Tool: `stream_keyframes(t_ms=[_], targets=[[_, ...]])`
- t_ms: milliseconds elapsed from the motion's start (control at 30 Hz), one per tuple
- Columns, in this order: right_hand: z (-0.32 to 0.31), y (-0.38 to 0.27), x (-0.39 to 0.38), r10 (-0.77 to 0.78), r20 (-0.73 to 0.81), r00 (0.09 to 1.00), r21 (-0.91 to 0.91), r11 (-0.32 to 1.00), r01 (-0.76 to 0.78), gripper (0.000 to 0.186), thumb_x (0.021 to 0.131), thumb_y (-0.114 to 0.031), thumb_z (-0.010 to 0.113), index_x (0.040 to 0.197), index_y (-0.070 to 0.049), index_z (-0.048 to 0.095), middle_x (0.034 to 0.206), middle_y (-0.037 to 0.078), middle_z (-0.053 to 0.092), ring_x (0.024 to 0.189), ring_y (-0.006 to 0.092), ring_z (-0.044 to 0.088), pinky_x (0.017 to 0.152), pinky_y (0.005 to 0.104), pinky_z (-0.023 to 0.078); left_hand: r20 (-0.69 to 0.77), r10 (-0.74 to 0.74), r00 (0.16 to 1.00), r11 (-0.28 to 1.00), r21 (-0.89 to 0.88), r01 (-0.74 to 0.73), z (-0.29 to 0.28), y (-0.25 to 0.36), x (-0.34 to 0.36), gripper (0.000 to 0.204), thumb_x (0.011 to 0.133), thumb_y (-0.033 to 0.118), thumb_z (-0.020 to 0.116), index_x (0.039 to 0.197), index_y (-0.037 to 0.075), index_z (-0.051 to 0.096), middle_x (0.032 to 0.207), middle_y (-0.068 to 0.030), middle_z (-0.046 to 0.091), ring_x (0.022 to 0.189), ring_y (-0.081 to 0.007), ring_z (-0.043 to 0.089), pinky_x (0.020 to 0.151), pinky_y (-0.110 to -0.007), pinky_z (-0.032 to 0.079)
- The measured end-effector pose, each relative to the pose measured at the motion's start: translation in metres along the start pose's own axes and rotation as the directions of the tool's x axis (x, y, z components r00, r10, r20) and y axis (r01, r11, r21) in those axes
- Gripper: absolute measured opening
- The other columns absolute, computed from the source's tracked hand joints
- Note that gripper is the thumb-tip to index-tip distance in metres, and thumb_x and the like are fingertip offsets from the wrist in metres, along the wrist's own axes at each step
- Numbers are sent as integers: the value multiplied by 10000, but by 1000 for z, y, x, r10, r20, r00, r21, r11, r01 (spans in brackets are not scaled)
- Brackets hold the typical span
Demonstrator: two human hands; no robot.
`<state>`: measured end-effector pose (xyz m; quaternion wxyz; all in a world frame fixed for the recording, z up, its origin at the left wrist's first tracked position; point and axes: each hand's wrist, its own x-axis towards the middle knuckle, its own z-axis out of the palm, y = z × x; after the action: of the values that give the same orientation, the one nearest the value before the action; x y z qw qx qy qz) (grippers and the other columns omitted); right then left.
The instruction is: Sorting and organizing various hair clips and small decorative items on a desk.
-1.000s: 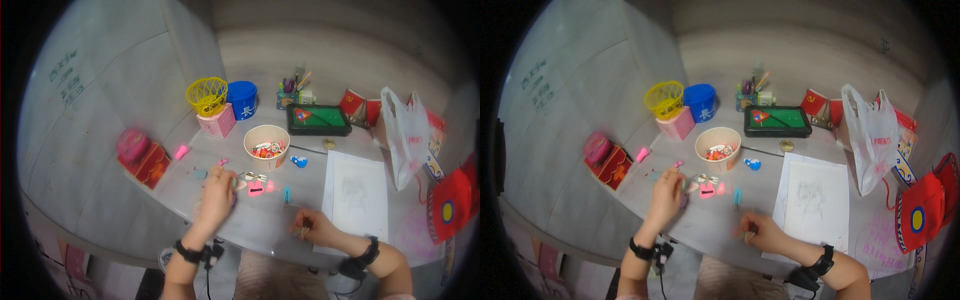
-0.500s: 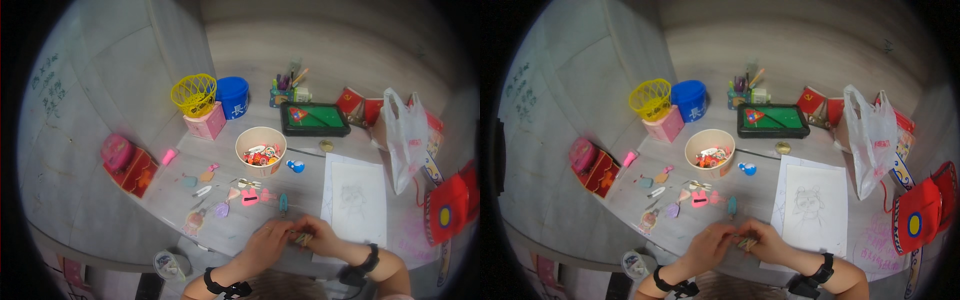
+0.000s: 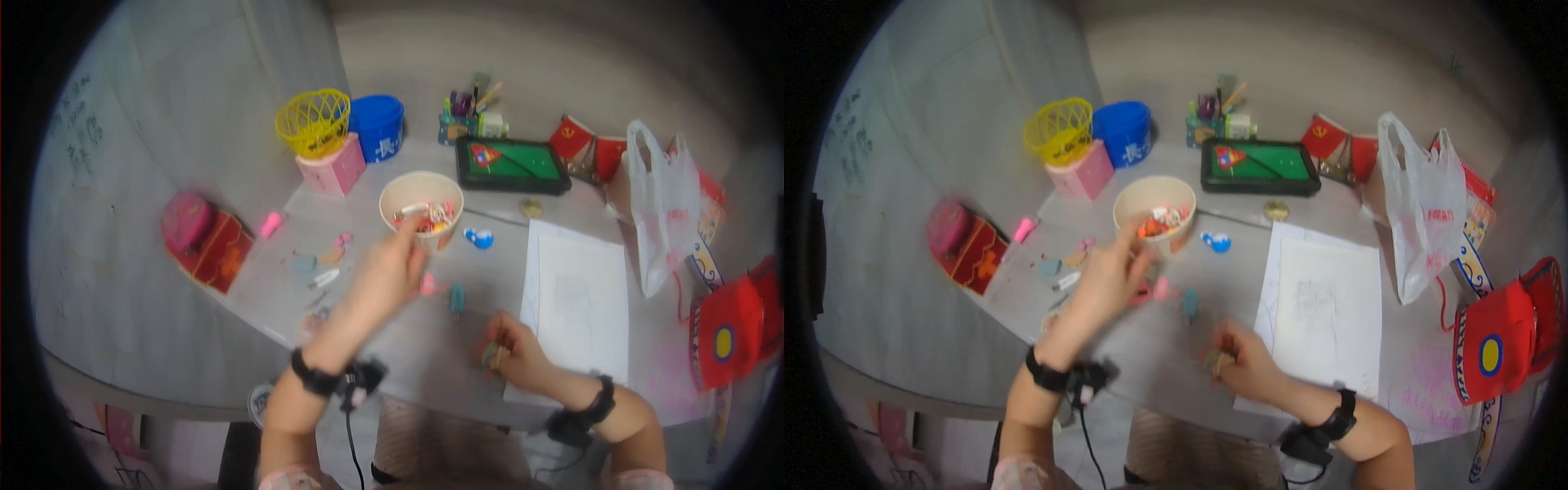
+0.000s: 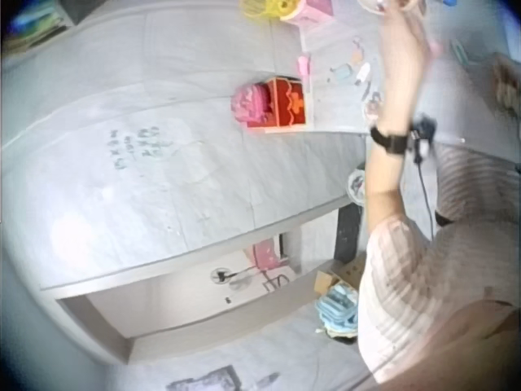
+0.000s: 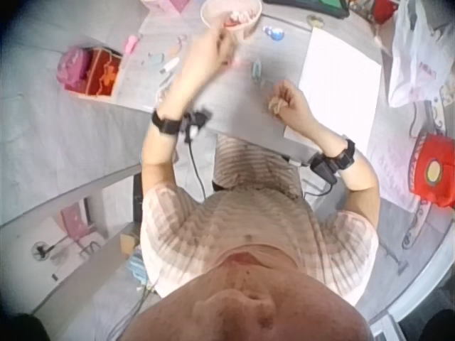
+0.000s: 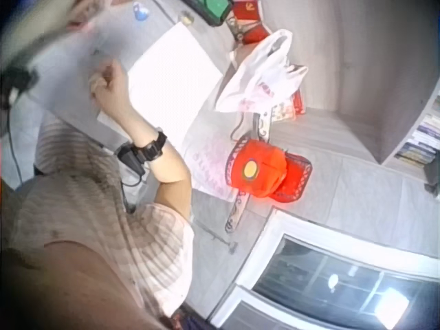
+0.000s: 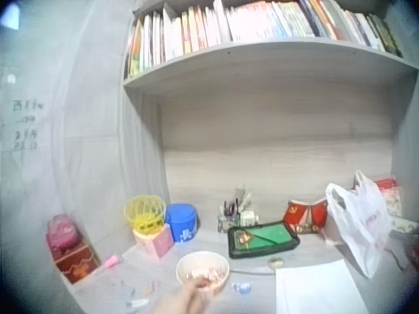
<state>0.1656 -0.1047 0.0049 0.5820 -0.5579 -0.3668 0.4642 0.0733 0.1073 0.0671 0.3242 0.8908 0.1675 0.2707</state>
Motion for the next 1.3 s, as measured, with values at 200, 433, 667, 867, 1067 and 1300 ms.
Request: stream_keyframes(t_ms=[200, 433, 667, 867, 1067, 1300], targets=[[5, -8, 3, -22, -17, 1000, -29, 999, 21, 249, 813, 92, 451, 1003, -68, 444, 897, 29, 515, 754, 104, 520, 539, 240, 475, -102, 230, 968, 933, 305, -189, 16, -25, -18, 135, 817, 122, 591, 923, 57, 539, 677, -168, 583, 634, -345, 597, 519, -413, 467], [1, 7, 4, -220, 202, 954, -273, 923, 271, 165, 833, 30, 507, 977, -49, 523, 895, 24, 559, 793, 86, 541, 614, 233, 474, -64, 414, 908, 814, 472, -338, 22, 11, -57, 116, 756, 73, 615, 840, 77, 535, 771, -97, 576, 626, -271, 604, 496, -361, 484], [3, 0, 0, -241, 336, 911, -363, 859, 361, 163, 734, -41, 582, 895, -52, 556, 781, 48, 586, 669, 138, 545, 619, 271, 451, 14, 506, 863, 753, 480, -449, 31, 37, -75, 255, 683, 40, 620, 932, 67, 570, 756, -69, 557, 663, -226, 602, 503, -329, 494], [1, 8, -1, -261, 395, 881, -398, 816, 420, 139, 737, -111, 600, 870, -78, 585, 736, 37, 605, 655, 170, 583, 610, 296, 458, 59, 524, 850, 747, 448, -492, 46, 53, -79, 328, 641, 60, 622, 966, 53, 574, 768, -72, 556, 691, -207, 600, 527, -312, 498], [1, 10, 1, -297, 494, 817, -482, 688, 542, 140, 744, -184, 600, 836, -79, 617, 772, 75, 627, 701, 252, 604, 627, 349, 463, 68, 556, 828, 727, 443, -524, 52, 58, -80, 339, 632, 53, 625, 968, 46, 576, 754, -70, 551, 667, -207, 595, 516, -306, 488], [1, 16, 2, -343, 562, 753, -496, 588, 638, 156, 730, -156, 591, 855, -74, 633, 819, 105, 636, 763, 286, 607, 667, 392, 464, 28, 543, 839, 759, 412, -505, 58, 68, -79, 266, 664, -30, 637, 906, 70, 586, 686, -81, 562, 553, -234, 573, 479, -333, 454]])
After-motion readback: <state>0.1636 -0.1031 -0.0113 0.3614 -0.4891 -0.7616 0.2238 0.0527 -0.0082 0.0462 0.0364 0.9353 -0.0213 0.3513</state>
